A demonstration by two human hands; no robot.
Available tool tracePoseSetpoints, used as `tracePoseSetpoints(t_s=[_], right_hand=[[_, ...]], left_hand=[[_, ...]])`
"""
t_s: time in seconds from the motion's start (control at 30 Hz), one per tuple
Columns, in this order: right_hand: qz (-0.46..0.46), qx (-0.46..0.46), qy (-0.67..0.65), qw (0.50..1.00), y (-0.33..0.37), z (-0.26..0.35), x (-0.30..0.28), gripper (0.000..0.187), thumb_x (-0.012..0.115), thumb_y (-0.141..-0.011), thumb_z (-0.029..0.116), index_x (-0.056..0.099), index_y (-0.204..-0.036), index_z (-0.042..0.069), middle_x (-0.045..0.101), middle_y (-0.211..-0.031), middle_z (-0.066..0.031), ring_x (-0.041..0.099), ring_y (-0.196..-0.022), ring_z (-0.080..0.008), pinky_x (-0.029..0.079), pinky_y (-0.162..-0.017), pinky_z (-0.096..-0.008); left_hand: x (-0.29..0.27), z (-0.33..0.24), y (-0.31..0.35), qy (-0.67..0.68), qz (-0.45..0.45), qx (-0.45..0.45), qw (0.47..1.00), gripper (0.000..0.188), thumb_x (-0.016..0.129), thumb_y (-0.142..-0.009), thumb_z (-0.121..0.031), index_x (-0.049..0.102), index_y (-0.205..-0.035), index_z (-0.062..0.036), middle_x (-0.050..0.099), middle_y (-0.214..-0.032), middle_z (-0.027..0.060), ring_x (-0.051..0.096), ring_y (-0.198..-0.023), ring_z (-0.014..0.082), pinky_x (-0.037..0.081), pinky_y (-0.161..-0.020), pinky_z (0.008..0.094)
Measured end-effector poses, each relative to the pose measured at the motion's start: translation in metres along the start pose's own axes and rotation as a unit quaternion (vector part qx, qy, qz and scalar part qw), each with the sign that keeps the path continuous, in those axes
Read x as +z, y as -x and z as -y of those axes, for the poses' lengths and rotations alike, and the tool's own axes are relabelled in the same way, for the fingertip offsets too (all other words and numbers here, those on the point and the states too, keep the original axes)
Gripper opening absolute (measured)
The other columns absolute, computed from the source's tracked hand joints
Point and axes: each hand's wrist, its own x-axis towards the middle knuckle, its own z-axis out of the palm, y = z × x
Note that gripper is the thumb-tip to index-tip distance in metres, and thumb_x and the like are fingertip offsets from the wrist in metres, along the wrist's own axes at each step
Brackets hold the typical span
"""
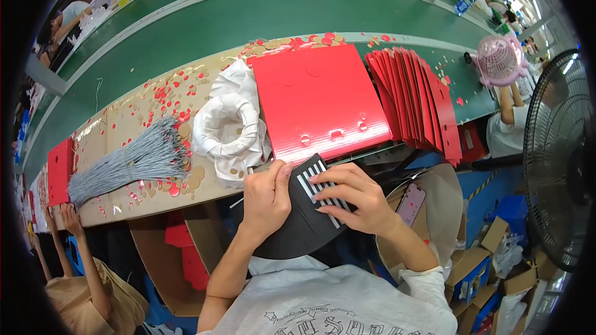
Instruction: Assembling red plastic folders by attaching black components on a factory assembly line.
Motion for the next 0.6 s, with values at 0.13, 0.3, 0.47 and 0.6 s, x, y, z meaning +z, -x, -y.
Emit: tracePoseSetpoints(t_s=[0.13, 0.3, 0.47, 0.6], right_hand=[[0.005, -0.004, 0.003, 1.000, 0.001, -0.007, 0.001, 0.021, 0.081, -0.073, 0.000, 0.072, -0.091, 0.003, 0.068, -0.117, -0.0091, 0.061, -0.106, -0.0305, 0.053, -0.090, -0.0389], [-0.011, 0.066, -0.178, 0.982, -0.022, -0.013, -0.020, 0.012, 0.074, -0.079, 0.000, 0.064, -0.085, 0.003, 0.068, -0.113, -0.0149, 0.060, -0.112, -0.0267, 0.047, -0.098, -0.0400], [-0.027, 0.053, 0.030, 0.998, -0.093, -0.057, -0.017, 0.009, 0.071, -0.088, 0.005, 0.066, -0.091, -0.002, 0.065, -0.123, -0.0118, 0.063, -0.116, -0.0248, 0.047, -0.100, -0.0364], [0.077, 0.122, -0.027, 0.989, -0.108, -0.081, -0.011, 0.008, 0.072, -0.088, 0.007, 0.070, -0.092, 0.000, 0.066, -0.119, -0.0098, 0.064, -0.110, -0.0237, 0.050, -0.095, -0.0350]], left_hand=[[0.001, -0.002, -0.003, -0.005, 0.008, 0.021, 1.000, 0.019, 0.057, -0.098, -0.007, 0.060, -0.081, 0.0009, 0.054, -0.060, 0.0205, 0.060, -0.056, 0.0396, 0.039, -0.050, 0.0451], [0.003, 0.010, 0.006, -0.185, 0.007, 0.076, 0.980, 0.008, 0.067, -0.088, -0.006, 0.061, -0.084, -0.0011, 0.062, -0.072, 0.0167, 0.063, -0.068, 0.0358, 0.045, -0.057, 0.0464], [0.015, -0.002, -0.001, -0.208, 0.012, 0.216, 0.954, 0.018, 0.070, -0.082, -0.006, 0.062, -0.087, 0.0085, 0.058, -0.128, 0.0239, 0.052, -0.127, 0.0414, 0.043, -0.102, 0.0521], [0.025, 0.014, -0.001, -0.179, 0.042, 0.196, 0.963, 0.018, 0.067, -0.087, -0.005, 0.061, -0.087, 0.0123, 0.054, -0.137, 0.0272, 0.046, -0.138, 0.0426, 0.039, -0.112, 0.0536]])
